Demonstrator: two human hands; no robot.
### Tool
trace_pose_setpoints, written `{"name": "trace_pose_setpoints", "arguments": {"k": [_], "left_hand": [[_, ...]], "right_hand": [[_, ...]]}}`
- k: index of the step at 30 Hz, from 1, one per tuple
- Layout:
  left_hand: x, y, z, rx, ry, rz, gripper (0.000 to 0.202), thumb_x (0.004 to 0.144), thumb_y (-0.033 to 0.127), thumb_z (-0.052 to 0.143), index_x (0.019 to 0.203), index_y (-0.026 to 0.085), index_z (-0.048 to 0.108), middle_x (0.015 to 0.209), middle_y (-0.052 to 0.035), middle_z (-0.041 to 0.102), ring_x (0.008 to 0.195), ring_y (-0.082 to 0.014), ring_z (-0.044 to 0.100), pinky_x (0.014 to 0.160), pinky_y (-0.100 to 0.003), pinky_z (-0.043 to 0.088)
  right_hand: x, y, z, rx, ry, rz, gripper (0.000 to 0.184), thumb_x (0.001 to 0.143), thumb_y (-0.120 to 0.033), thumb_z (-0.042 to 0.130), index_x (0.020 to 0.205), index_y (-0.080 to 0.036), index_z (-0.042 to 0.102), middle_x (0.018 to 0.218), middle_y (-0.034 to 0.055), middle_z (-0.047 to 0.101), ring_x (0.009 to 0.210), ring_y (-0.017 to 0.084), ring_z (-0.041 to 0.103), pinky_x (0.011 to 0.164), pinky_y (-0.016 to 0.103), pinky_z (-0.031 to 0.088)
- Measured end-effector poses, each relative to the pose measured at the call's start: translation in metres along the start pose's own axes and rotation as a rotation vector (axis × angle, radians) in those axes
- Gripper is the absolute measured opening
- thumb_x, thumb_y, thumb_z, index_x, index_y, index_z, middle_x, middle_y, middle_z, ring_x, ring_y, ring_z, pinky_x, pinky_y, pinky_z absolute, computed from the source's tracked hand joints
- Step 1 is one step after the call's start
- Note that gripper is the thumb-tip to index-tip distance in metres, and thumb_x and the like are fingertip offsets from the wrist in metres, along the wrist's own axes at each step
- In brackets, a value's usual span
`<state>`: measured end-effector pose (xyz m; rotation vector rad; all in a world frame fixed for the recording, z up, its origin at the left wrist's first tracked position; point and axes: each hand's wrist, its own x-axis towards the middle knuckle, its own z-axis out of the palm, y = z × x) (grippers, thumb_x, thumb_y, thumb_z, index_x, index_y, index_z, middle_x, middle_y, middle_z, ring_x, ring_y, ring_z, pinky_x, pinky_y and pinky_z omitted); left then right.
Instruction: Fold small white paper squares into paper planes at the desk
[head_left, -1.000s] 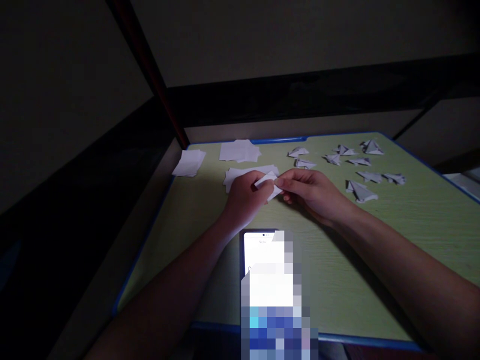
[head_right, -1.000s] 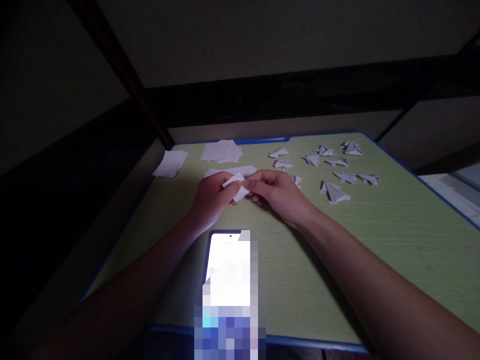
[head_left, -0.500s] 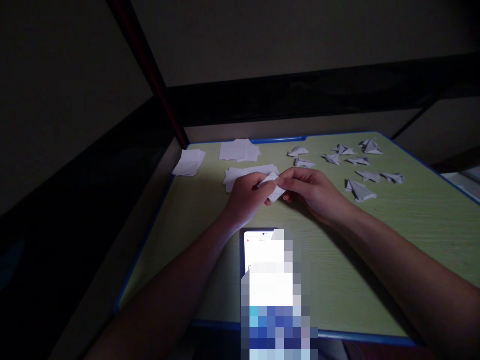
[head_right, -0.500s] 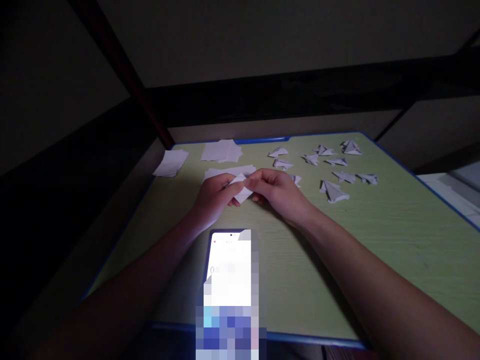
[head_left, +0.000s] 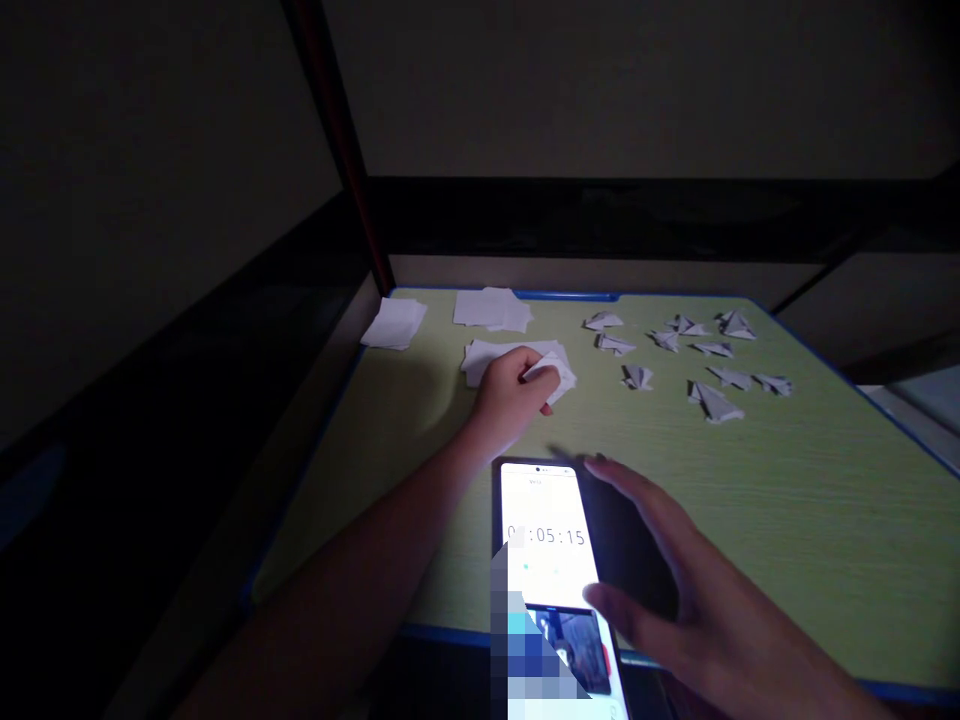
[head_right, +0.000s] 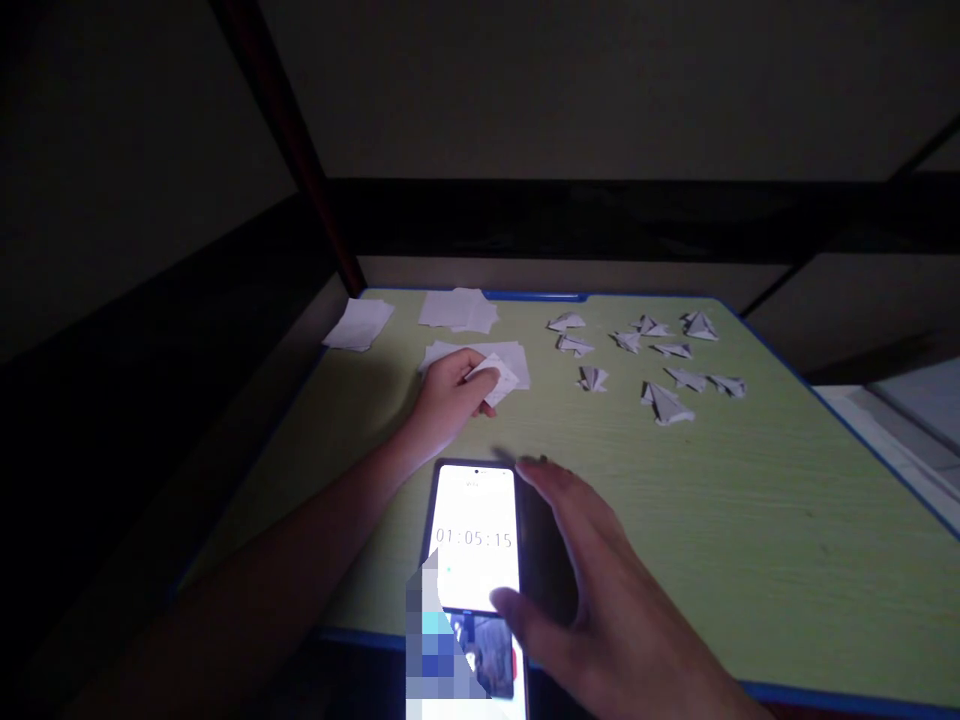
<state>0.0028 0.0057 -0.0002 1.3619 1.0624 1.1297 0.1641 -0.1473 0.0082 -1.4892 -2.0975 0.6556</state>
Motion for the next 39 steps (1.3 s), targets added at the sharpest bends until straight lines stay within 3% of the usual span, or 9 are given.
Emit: {"name": "trace_pose_setpoints", "arguments": {"k": [3,6,13,39], "left_hand": [[0.000,0.002,0.000,0.017,0.010,-0.019,0.012,0.079,0.013,0.053,0.068,0.016,0.050,0.058,0.0054,0.051,0.044,-0.0046,0.052,0.043,-0.018,0.037],[0.000,0.002,-0.001,0.024,0.000,-0.024,0.013,0.080,0.013,0.053,0.068,0.016,0.050,0.058,0.0052,0.051,0.044,-0.0048,0.052,0.043,-0.018,0.036],[0.001,-0.003,0.000,0.019,-0.015,-0.012,0.012,0.079,0.015,0.052,0.068,0.016,0.050,0.059,0.0055,0.051,0.045,-0.0049,0.052,0.044,-0.017,0.036],[0.000,0.001,-0.001,0.072,-0.030,-0.028,0.011,0.079,0.015,0.053,0.068,0.015,0.054,0.059,0.0028,0.054,0.047,-0.0065,0.053,0.044,-0.019,0.038]], "right_hand": [[-0.011,-0.001,0.011,-0.118,-0.003,-0.080,0.087,0.080,-0.041,0.064,0.152,-0.033,0.015,0.153,0.0117,0.037,0.137,0.039,0.038,0.105,0.061,0.041],[-0.011,-0.001,0.016,-0.169,0.019,-0.115,0.093,0.078,-0.036,0.064,0.154,-0.033,0.010,0.154,0.0097,0.036,0.140,0.038,0.034,0.109,0.061,0.037],[-0.009,0.000,0.021,-0.219,0.027,-0.162,0.096,0.074,-0.031,0.066,0.154,-0.031,0.011,0.153,0.0096,0.037,0.140,0.037,0.034,0.113,0.061,0.031],[-0.009,0.000,0.017,-0.192,-0.001,-0.137,0.091,0.077,-0.040,0.066,0.152,-0.032,0.015,0.153,0.0110,0.037,0.141,0.037,0.033,0.112,0.062,0.032]]}}
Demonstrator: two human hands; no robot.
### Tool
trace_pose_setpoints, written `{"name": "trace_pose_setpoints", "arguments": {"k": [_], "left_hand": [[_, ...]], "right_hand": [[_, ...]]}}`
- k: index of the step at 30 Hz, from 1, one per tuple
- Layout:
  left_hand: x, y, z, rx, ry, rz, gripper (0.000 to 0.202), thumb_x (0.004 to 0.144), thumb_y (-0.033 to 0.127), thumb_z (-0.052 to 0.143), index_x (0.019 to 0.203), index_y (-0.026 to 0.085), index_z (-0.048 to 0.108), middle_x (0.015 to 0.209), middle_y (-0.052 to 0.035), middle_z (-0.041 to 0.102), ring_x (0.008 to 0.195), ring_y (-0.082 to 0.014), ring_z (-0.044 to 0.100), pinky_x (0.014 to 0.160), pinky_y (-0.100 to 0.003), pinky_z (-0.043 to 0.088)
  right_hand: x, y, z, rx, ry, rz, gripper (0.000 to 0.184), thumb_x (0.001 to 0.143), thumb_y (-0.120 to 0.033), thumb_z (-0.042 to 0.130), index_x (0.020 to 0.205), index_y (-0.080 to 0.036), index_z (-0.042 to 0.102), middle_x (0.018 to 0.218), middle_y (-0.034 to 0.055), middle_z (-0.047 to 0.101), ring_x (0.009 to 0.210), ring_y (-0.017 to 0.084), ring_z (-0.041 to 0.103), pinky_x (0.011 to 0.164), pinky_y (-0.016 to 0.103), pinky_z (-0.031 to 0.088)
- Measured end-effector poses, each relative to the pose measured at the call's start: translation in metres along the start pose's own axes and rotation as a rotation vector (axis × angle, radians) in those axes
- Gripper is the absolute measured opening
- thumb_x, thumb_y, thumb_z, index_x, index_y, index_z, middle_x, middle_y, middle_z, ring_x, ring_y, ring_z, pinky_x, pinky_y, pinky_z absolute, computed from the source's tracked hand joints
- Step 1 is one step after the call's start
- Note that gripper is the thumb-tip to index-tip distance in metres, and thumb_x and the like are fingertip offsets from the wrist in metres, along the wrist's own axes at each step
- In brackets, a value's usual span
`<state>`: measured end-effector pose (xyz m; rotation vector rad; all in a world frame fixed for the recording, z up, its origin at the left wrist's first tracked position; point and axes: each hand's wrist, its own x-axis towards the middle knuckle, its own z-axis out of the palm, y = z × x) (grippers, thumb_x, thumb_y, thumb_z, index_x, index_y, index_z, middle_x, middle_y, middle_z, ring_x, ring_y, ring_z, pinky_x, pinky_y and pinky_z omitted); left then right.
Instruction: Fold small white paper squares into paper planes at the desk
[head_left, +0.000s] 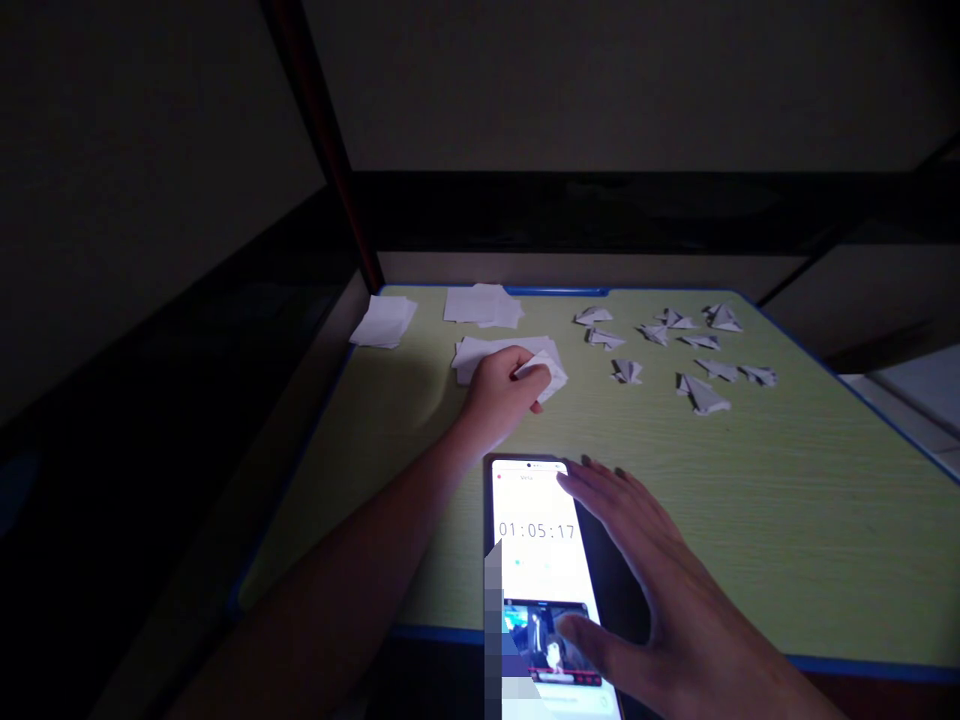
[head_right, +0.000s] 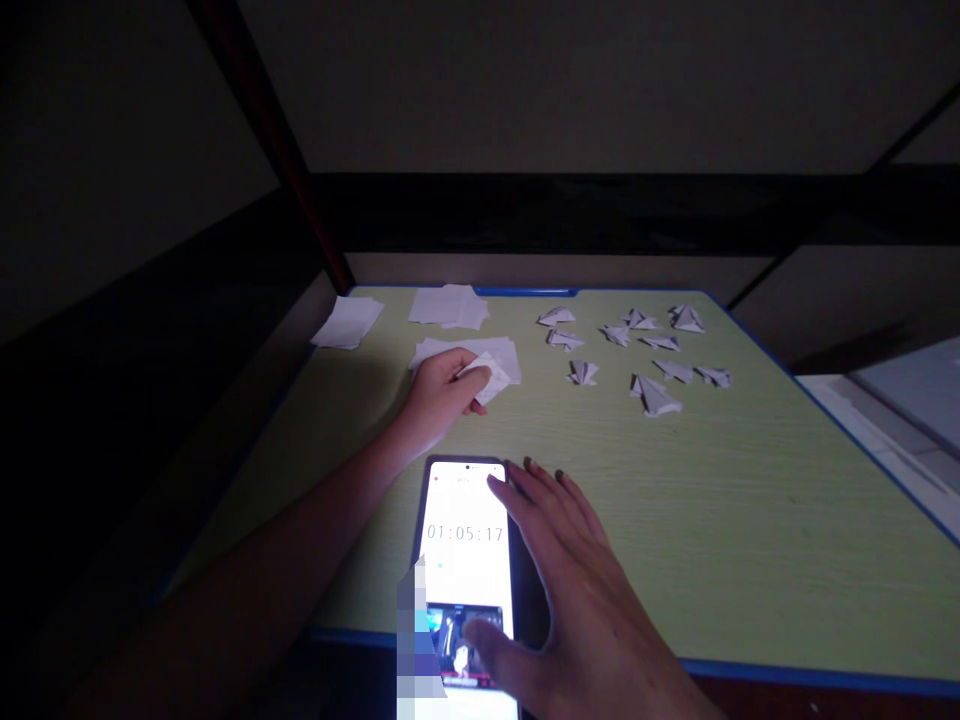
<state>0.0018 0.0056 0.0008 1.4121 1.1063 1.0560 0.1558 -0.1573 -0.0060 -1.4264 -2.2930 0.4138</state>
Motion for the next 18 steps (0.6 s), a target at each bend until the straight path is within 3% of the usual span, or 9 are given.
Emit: {"name": "trace_pose_setpoints", "arguments": {"k": [18], "left_hand": [[0.0027,-0.0050,-0.0006,0.053,0.000,0.006,0.010,0.080,0.017,0.053,0.070,0.015,0.055,0.057,0.0021,0.054,0.048,-0.0071,0.053,0.046,-0.020,0.036]], "right_hand": [[-0.0010,0.0003,0.0007,-0.008,0.019,-0.022,0.086,0.077,-0.038,0.066,0.150,-0.029,0.022,0.154,0.0100,0.036,0.141,0.035,0.033,0.111,0.061,0.032]]}}
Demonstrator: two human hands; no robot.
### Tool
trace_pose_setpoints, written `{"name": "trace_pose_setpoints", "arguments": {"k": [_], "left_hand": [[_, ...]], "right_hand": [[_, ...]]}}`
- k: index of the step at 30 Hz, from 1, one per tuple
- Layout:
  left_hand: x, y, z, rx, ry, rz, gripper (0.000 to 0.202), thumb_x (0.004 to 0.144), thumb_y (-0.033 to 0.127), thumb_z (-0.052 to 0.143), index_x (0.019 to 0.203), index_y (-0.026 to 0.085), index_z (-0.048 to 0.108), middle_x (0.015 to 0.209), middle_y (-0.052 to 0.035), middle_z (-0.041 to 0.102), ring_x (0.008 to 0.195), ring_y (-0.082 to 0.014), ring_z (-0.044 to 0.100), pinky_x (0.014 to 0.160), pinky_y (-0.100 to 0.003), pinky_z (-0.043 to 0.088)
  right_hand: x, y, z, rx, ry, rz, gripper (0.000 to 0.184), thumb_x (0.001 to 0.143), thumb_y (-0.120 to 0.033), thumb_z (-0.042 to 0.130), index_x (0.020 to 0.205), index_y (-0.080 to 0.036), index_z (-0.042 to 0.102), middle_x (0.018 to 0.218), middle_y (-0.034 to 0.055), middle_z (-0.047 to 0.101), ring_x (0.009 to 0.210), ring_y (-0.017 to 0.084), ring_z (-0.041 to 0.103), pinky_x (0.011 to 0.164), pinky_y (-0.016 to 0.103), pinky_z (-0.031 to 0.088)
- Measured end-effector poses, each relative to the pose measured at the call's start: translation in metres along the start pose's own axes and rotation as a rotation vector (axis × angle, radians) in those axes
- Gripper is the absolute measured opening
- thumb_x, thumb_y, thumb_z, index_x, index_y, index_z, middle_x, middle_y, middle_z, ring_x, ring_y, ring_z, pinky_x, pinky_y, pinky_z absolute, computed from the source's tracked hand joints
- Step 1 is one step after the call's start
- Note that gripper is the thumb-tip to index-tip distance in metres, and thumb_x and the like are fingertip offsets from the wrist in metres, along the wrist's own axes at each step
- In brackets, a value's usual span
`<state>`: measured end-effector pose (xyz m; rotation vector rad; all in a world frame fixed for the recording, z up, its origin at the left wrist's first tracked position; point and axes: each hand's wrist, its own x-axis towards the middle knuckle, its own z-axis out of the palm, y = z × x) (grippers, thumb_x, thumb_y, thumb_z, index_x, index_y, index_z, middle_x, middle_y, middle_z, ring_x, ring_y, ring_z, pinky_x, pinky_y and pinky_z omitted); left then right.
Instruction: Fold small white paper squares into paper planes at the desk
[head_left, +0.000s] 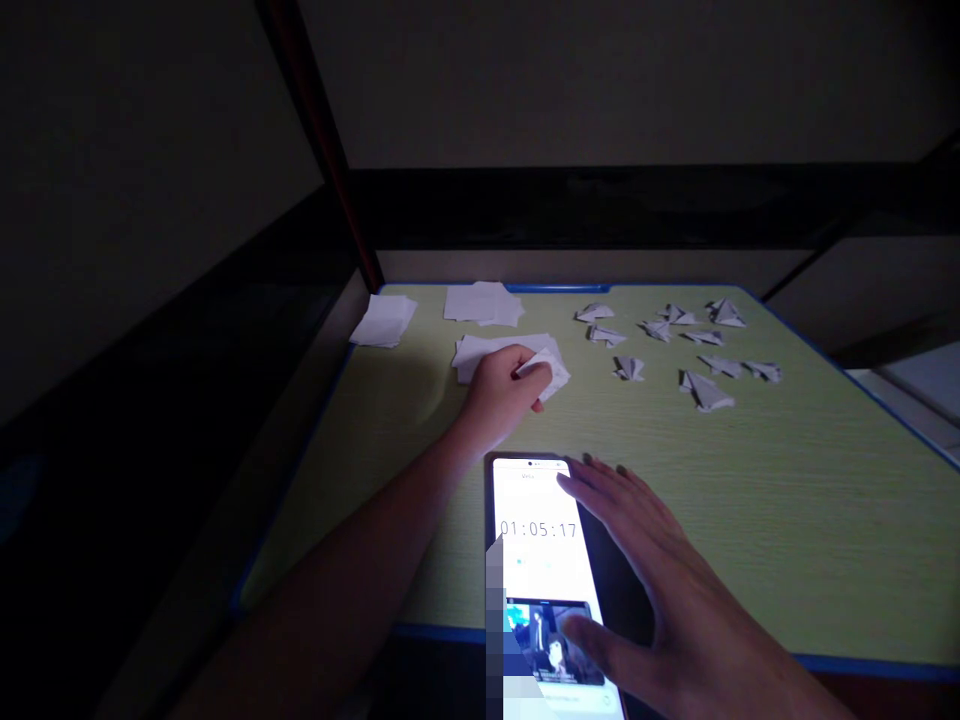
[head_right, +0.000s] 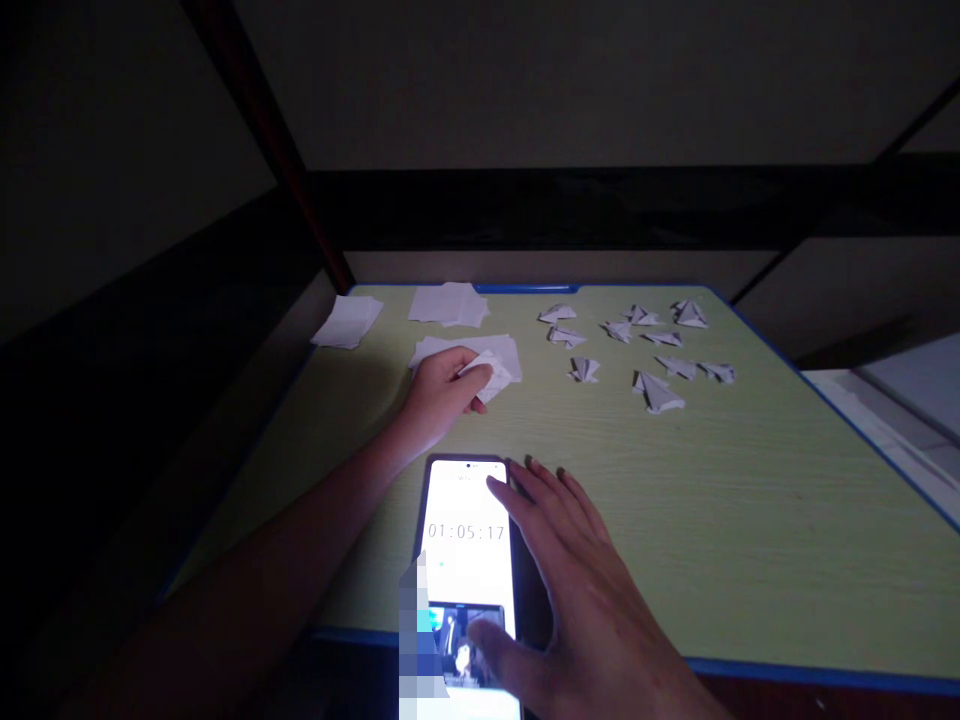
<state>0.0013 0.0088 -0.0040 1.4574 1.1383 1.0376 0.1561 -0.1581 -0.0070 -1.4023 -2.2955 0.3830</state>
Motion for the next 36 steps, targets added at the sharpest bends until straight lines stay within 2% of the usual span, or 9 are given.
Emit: {"name": "trace_pose_setpoints", "arguments": {"k": [4,6,8,11,14,17,20,27,36], "left_hand": [[0.000,0.000,0.000,-0.010,0.001,0.016,0.011,0.080,0.017,0.054,0.069,0.015,0.056,0.057,0.0021,0.054,0.047,-0.0070,0.053,0.044,-0.019,0.036],[0.000,0.001,0.001,-0.029,0.003,0.016,0.010,0.079,0.016,0.054,0.069,0.015,0.056,0.058,0.0025,0.055,0.046,-0.0068,0.053,0.044,-0.019,0.037],[-0.001,0.001,0.001,-0.046,0.002,0.024,0.010,0.078,0.015,0.054,0.069,0.015,0.055,0.059,0.0032,0.054,0.045,-0.0064,0.053,0.045,-0.019,0.039],[-0.001,0.002,0.000,-0.042,0.006,0.060,0.010,0.079,0.017,0.054,0.069,0.014,0.056,0.057,0.0041,0.054,0.045,-0.0064,0.053,0.044,-0.018,0.039],[-0.001,0.003,-0.004,-0.025,0.003,0.105,0.011,0.081,0.021,0.054,0.074,0.014,0.058,0.057,0.0037,0.055,0.045,-0.0063,0.053,0.043,-0.018,0.037],[0.001,0.003,-0.007,-0.019,0.007,0.121,0.012,0.083,0.022,0.055,0.077,0.013,0.059,0.056,0.0034,0.055,0.044,-0.0061,0.052,0.042,-0.018,0.036],[0.002,0.003,-0.009,-0.011,0.020,0.111,0.013,0.084,0.023,0.054,0.076,0.013,0.058,0.053,0.0040,0.053,0.044,-0.0058,0.050,0.042,-0.018,0.036],[0.001,0.001,-0.006,0.064,0.023,0.098,0.015,0.084,0.024,0.053,0.074,0.014,0.058,0.051,0.0034,0.052,0.045,-0.0068,0.051,0.043,-0.018,0.035],[-0.001,0.006,-0.009,0.097,-0.029,0.083,0.017,0.083,0.028,0.053,0.075,0.014,0.058,0.051,0.0028,0.054,0.046,-0.0067,0.051,0.045,-0.019,0.036]], "right_hand": [[0.000,-0.002,-0.002,0.054,0.004,0.021,0.083,0.079,-0.040,0.066,0.149,-0.032,0.022,0.153,0.0101,0.038,0.140,0.037,0.034,0.109,0.064,0.034],[0.003,-0.002,-0.007,0.167,0.016,0.087,0.073,0.082,-0.041,0.063,0.146,-0.032,0.029,0.149,0.0098,0.044,0.136,0.036,0.041,0.105,0.061,0.041],[0.013,0.000,-0.017,0.347,0.054,0.207,0.058,0.085,-0.042,0.060,0.139,-0.030,0.042,0.139,0.0099,0.055,0.125,0.032,0.054,0.098,0.053,0.050],[0.046,0.009,-0.034,0.581,0.238,0.347,0.042,0.083,-0.044,0.063,0.119,-0.024,0.058,0.121,0.0110,0.065,0.108,0.027,0.064,0.090,0.043,0.054],[0.093,0.024,-0.048,0.723,0.335,0.347,0.038,0.075,-0.043,0.070,0.103,-0.018,0.063,0.105,0.0111,0.069,0.093,0.024,0.066,0.081,0.037,0.054],[0.135,0.037,-0.051,0.790,0.266,0.328,0.030,0.069,-0.036,0.073,0.090,-0.016,0.064,0.086,0.0075,0.068,0.076,0.018,0.062,0.069,0.032,0.051],[0.157,0.045,-0.045,0.812,0.147,0.365,0.016,0.071,-0.029,0.068,0.075,-0.015,0.063,0.072,0.0046,0.065,0.065,0.014,0.057,0.064,0.029,0.046],[0.153,0.056,-0.023,0.910,0.087,0.401,0.018,0.068,-0.033,0.070,0.069,-0.017,0.061,0.064,0.0010,0.060,0.057,0.011,0.049,0.055,0.026,0.037],[0.150,0.060,-0.022,0.930,0.085,0.331,0.021,0.073,-0.036,0.067,0.072,-0.016,0.061,0.058,-0.0013,0.054,0.053,0.010,0.043,0.052,0.026,0.031]]}}
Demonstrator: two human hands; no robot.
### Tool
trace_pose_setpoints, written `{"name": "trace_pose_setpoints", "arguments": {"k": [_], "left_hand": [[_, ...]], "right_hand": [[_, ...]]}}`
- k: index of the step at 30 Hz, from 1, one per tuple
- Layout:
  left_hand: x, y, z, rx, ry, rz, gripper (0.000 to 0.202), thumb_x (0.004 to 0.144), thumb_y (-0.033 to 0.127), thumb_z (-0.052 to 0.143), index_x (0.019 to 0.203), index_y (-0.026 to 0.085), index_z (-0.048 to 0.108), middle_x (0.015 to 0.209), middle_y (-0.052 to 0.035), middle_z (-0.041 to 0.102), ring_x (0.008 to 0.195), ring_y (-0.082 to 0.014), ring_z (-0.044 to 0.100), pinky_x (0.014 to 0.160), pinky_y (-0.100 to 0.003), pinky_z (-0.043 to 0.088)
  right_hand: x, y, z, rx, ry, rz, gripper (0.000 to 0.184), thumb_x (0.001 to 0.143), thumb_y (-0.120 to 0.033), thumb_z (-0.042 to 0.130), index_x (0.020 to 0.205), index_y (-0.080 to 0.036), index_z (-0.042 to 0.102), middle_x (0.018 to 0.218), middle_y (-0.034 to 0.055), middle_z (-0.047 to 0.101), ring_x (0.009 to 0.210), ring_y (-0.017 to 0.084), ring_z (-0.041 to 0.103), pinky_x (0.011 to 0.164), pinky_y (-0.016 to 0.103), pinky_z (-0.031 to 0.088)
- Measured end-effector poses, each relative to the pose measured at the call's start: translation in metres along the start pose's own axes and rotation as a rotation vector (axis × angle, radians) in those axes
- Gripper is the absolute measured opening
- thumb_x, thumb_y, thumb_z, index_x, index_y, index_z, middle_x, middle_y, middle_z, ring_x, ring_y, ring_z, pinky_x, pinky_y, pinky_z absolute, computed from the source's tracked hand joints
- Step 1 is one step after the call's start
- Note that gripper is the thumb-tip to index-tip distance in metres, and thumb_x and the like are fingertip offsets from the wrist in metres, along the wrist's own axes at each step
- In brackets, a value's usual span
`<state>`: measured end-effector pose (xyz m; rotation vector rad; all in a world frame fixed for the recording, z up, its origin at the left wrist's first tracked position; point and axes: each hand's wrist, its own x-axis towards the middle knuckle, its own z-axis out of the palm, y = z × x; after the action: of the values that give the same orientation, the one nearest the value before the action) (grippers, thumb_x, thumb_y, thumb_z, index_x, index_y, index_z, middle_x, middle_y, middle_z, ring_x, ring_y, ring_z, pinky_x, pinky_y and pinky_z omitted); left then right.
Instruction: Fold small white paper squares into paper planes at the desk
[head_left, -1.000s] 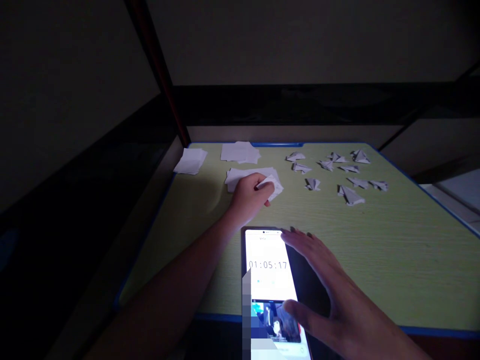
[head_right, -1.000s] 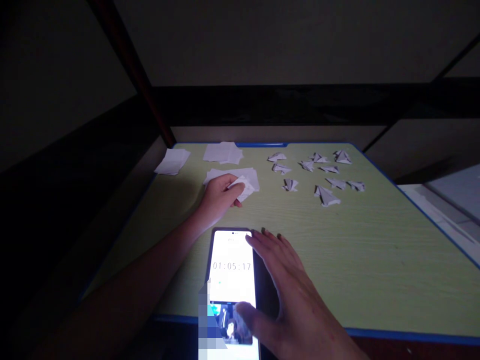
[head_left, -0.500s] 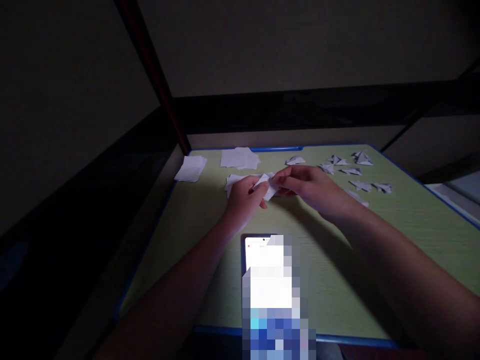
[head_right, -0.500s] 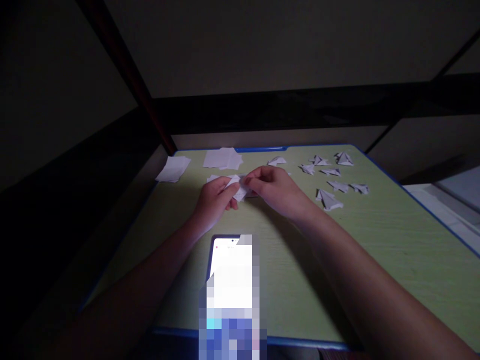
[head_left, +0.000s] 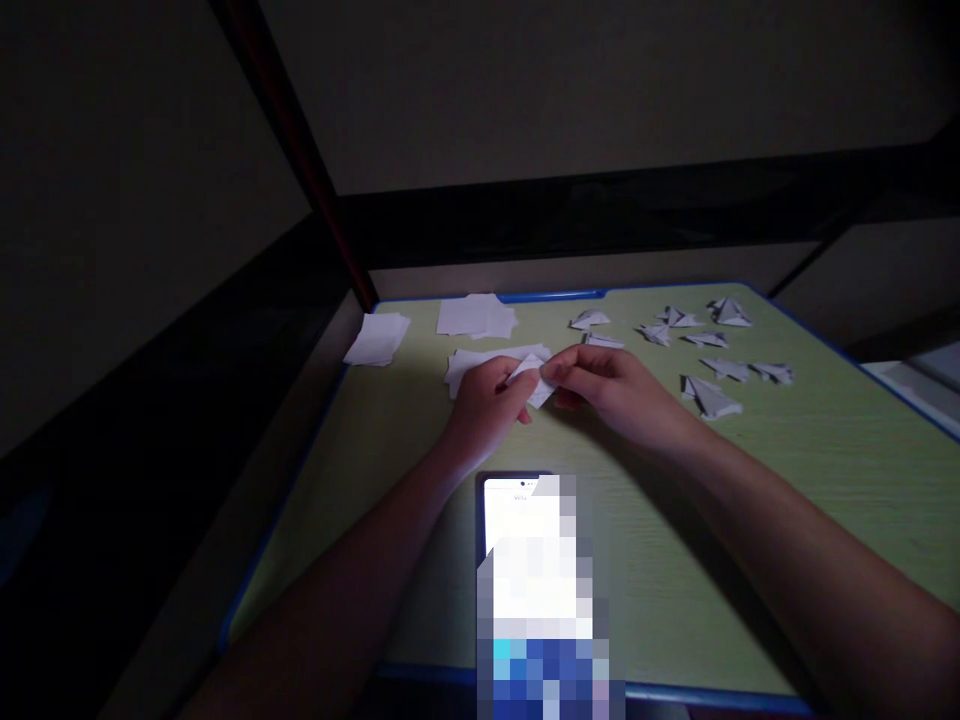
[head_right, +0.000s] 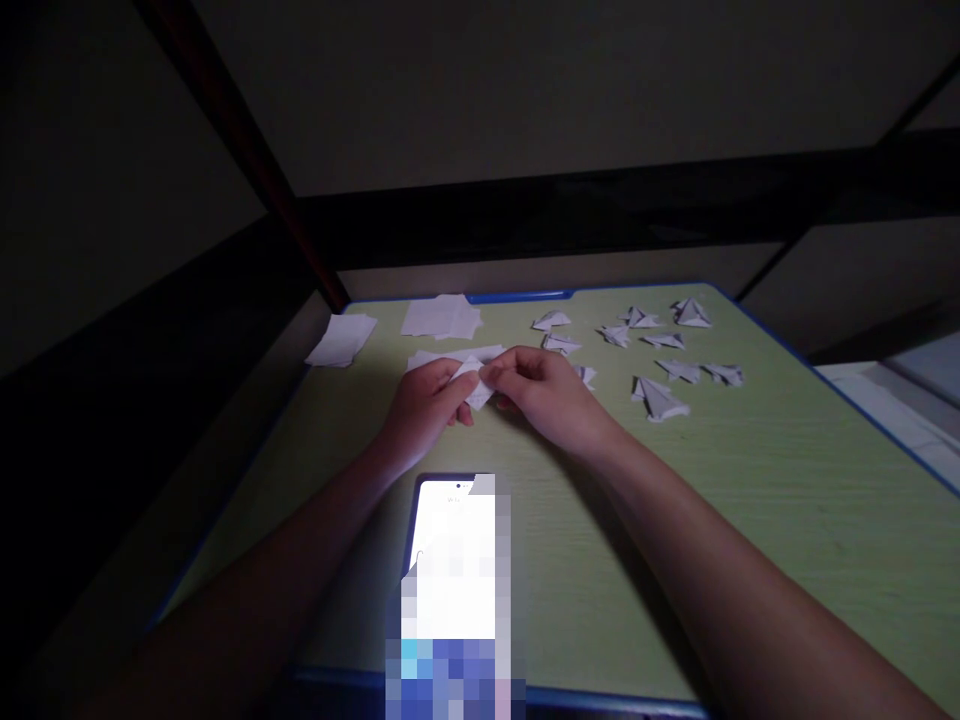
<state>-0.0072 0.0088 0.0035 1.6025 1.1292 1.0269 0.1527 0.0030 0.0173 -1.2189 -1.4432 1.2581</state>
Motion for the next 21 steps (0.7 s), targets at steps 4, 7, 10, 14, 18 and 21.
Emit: {"name": "trace_pose_setpoints", "arguments": {"k": [4,7,10,14,18,21], "left_hand": [[0.000,-0.001,-0.001,0.006,-0.006,0.009,0.018,0.083,0.029,0.054,0.075,0.014,0.059,0.051,0.0032,0.053,0.044,-0.0064,0.048,0.044,-0.019,0.034],[0.000,0.000,-0.001,-0.010,-0.013,0.019,0.018,0.083,0.030,0.054,0.074,0.015,0.058,0.050,0.0033,0.053,0.044,-0.0066,0.048,0.044,-0.020,0.034],[0.000,0.001,0.000,-0.043,-0.010,0.012,0.019,0.084,0.031,0.053,0.073,0.016,0.057,0.050,0.0036,0.053,0.043,-0.0067,0.048,0.044,-0.020,0.035],[0.002,-0.001,0.001,-0.069,0.022,-0.002,0.016,0.084,0.028,0.052,0.073,0.016,0.054,0.048,0.0050,0.051,0.042,-0.0066,0.048,0.044,-0.020,0.035],[0.003,-0.004,0.002,-0.056,0.036,-0.002,0.015,0.084,0.026,0.052,0.072,0.016,0.054,0.046,0.0056,0.049,0.041,-0.0062,0.047,0.044,-0.019,0.034],[0.002,-0.004,0.003,-0.041,0.041,-0.002,0.015,0.084,0.025,0.052,0.071,0.016,0.053,0.046,0.0052,0.050,0.041,-0.0061,0.046,0.044,-0.019,0.033]], "right_hand": [[0.001,0.004,0.004,0.017,0.010,-0.033,0.020,0.077,-0.034,0.063,0.071,-0.016,0.059,0.055,-0.0028,0.051,0.050,0.009,0.041,0.050,0.026,0.028],[0.001,0.007,0.008,0.049,0.068,-0.046,0.016,0.075,-0.032,0.061,0.070,-0.017,0.057,0.053,-0.0039,0.050,0.048,0.009,0.040,0.049,0.026,0.027],[0.002,0.008,0.009,0.047,0.123,-0.066,0.014,0.073,-0.030,0.061,0.069,-0.017,0.057,0.053,-0.0035,0.052,0.050,0.010,0.041,0.050,0.026,0.029],[0.003,0.011,0.008,0.011,0.175,-0.091,0.013,0.072,-0.030,0.059,0.070,-0.017,0.058,0.054,-0.0026,0.054,0.052,0.011,0.044,0.051,0.027,0.031],[0.001,0.012,0.010,0.003,0.176,-0.081,0.015,0.073,-0.032,0.061,0.071,-0.017,0.059,0.055,-0.0031,0.052,0.052,0.011,0.043,0.052,0.026,0.031],[0.000,0.012,0.012,0.015,0.160,-0.066,0.018,0.074,-0.035,0.062,0.072,-0.017,0.059,0.054,-0.0035,0.051,0.052,0.011,0.041,0.051,0.026,0.029]]}}
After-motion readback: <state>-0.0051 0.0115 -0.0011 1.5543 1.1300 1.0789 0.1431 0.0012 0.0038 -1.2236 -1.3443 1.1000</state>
